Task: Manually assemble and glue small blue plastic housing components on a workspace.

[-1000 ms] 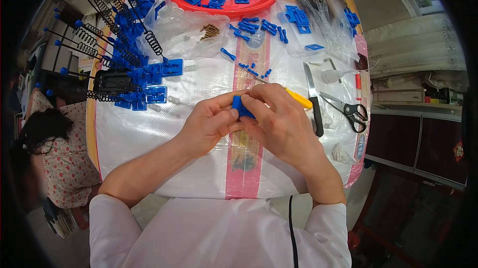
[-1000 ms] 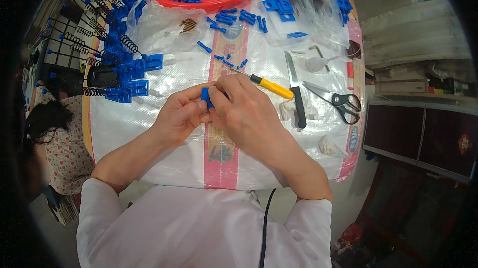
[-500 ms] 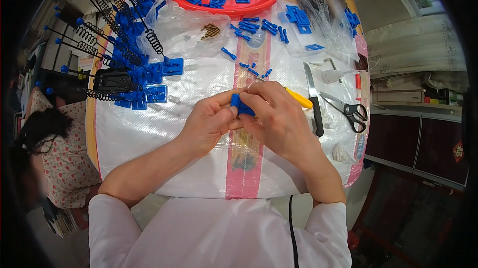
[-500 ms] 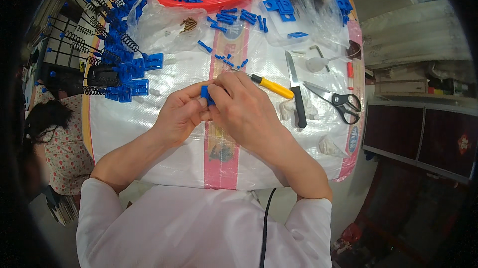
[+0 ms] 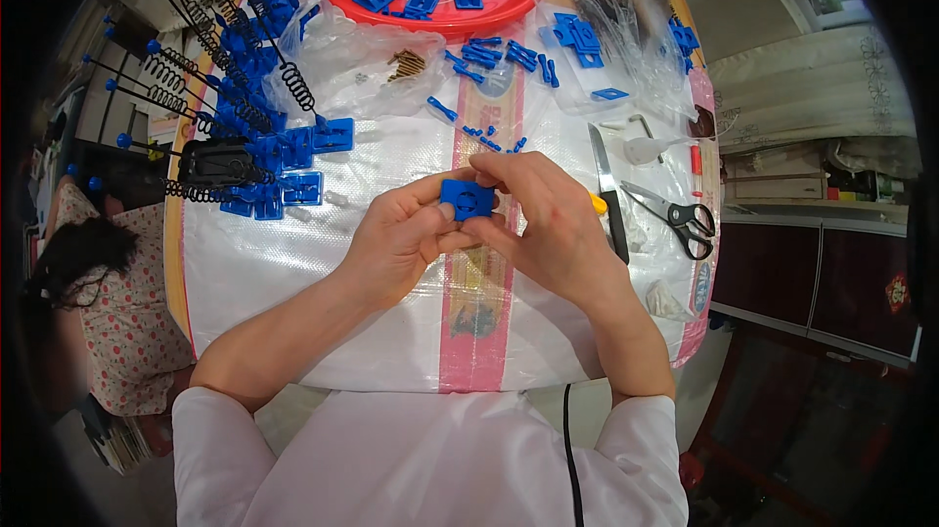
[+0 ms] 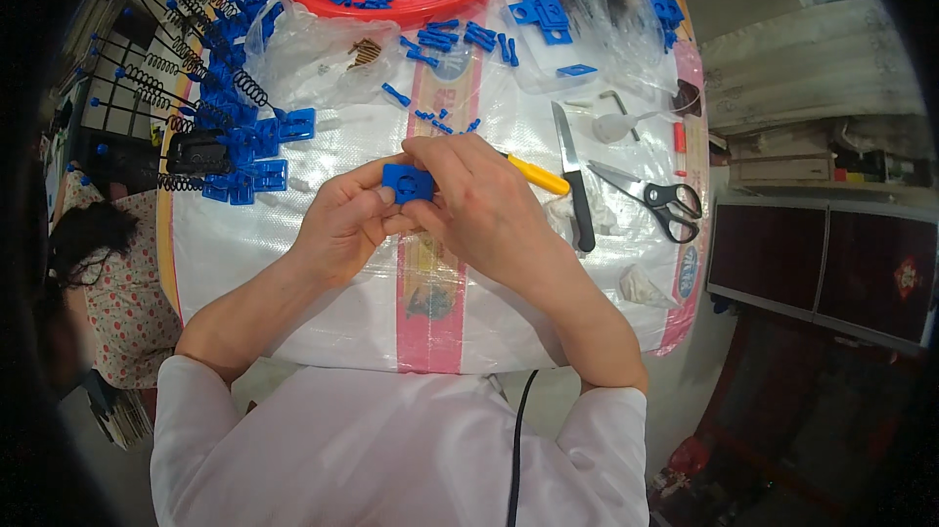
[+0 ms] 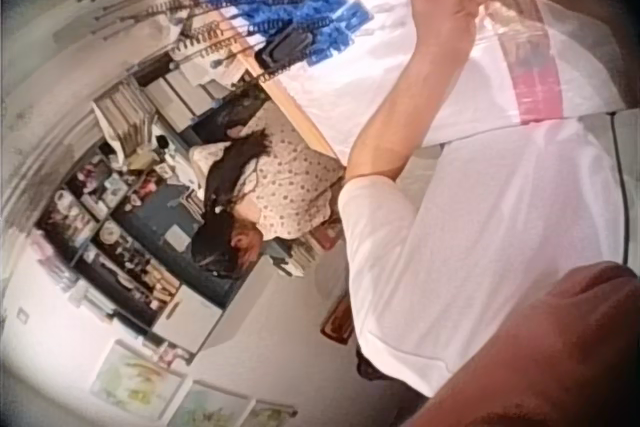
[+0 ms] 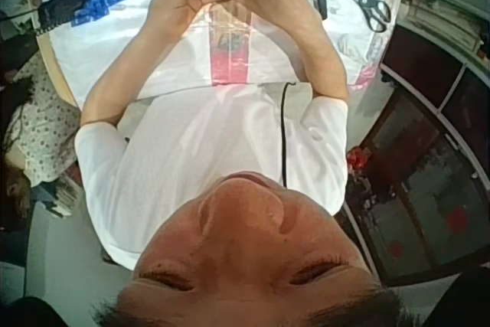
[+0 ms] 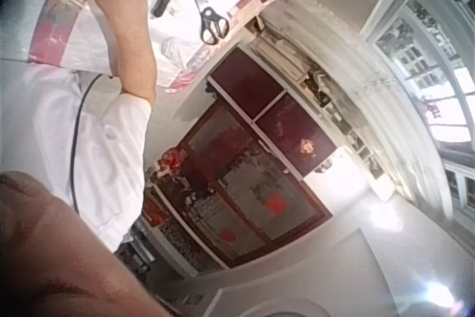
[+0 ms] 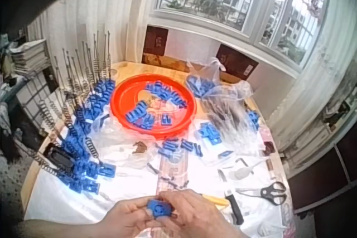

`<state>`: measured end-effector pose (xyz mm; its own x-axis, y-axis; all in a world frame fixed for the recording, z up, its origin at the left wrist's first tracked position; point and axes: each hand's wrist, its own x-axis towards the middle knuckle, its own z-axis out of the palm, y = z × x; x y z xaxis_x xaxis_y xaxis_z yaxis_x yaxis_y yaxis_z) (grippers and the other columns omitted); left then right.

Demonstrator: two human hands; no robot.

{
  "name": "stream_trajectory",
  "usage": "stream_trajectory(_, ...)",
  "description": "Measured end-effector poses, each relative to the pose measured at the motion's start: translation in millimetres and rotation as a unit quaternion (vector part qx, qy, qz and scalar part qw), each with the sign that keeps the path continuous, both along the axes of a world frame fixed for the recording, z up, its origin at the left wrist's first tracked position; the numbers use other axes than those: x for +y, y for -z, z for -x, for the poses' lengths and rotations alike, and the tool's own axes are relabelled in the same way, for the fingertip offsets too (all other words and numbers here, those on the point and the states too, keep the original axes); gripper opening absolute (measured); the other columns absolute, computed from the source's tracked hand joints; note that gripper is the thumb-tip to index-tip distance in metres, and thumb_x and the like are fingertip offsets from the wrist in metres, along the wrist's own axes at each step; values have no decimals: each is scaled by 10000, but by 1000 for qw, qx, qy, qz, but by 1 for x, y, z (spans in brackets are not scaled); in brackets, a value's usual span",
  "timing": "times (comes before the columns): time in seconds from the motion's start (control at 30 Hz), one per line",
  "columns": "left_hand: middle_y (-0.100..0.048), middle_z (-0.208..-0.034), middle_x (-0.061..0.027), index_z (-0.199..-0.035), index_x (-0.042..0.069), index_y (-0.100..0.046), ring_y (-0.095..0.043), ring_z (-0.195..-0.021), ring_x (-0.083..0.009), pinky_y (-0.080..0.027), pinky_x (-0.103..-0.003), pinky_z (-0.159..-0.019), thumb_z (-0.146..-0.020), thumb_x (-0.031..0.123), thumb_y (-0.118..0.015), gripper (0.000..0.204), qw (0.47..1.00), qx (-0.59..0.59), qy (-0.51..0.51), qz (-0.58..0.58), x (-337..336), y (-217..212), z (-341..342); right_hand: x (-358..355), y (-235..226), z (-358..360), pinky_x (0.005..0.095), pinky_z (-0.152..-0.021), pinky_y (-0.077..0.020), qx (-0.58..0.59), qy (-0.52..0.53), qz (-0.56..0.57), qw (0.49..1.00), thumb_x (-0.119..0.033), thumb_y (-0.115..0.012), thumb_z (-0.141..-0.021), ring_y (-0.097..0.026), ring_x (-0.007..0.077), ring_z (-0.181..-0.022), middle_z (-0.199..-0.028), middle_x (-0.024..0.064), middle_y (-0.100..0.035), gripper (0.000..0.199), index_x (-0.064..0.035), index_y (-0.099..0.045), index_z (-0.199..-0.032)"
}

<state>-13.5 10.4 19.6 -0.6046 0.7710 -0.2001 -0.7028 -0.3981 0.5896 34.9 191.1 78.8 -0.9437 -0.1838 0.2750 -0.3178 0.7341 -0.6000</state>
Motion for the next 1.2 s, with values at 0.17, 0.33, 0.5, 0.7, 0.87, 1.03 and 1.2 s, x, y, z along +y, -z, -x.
stream_trajectory(0.17,-573,-1301,-204,-1384,-99,-416,-619,-1173,-306,-499,-435,-1051,-973,26,-445,431,1000,3,-5,2,-2,1,4,0,-3,1,390,-804,-530,12,6,3,1000,-63,-823,-671,-633,318,-948,-1002,137,-635,556,-14,-565,-1161)
stream_trajectory(0.33,-578,-1275,-226,-1399,-107,-382,-619,-1172,-330,-498,-447,-1056,-968,23,-436,454,1000,-9,-14,17,-1,-1,5,6,-2,1,339,-765,-555,-7,32,-11,999,-73,-858,-651,-676,258,-873,-1000,130,-672,579,-1,-619,-1173)
stream_trajectory(0.5,-581,-1279,-251,-1384,-115,-385,-608,-1190,-360,-482,-464,-1072,-965,57,-490,466,999,-9,-23,20,-2,-2,7,19,-10,1,287,-692,-542,-101,43,24,994,-87,-848,-701,-633,170,-715,-859,87,-674,429,19,-655,-1069)
stream_trajectory(0.7,-571,-1305,-252,-1398,-93,-382,-584,-1229,-329,-470,-455,-1083,-972,85,-508,479,998,9,-46,28,-1,1,6,19,0,3,260,-614,-531,-280,77,149,945,-167,-785,-813,-649,125,-649,-725,78,-690,251,40,-674,-900)
stream_trajectory(0.87,-570,-1314,-238,-1398,-92,-395,-588,-1224,-281,-484,-432,-1065,-977,115,-538,491,996,34,-63,50,-1,1,3,10,10,6,247,-553,-501,-328,101,240,908,-192,-733,-870,-628,100,-606,-706,62,-677,242,40,-663,-861)
stream_trajectory(1.03,-568,-1321,-225,-1404,-95,-397,-603,-1192,-253,-497,-403,-1049,-978,110,-547,496,993,58,-72,70,1,0,-1,4,12,7,210,-496,-453,-354,103,281,886,-195,-681,-931,-576,58,-569,-675,29,-636,233,33,-652,-895)
stream_trajectory(1.2,-570,-1316,-221,-1402,-95,-399,-606,-1185,-248,-501,-394,-1043,-982,109,-545,490,991,71,-76,87,0,-2,-3,3,11,7,240,-515,-476,-359,93,279,886,-214,-619,-956,-605,84,-574,-682,45,-653,266,31,-658,-861)
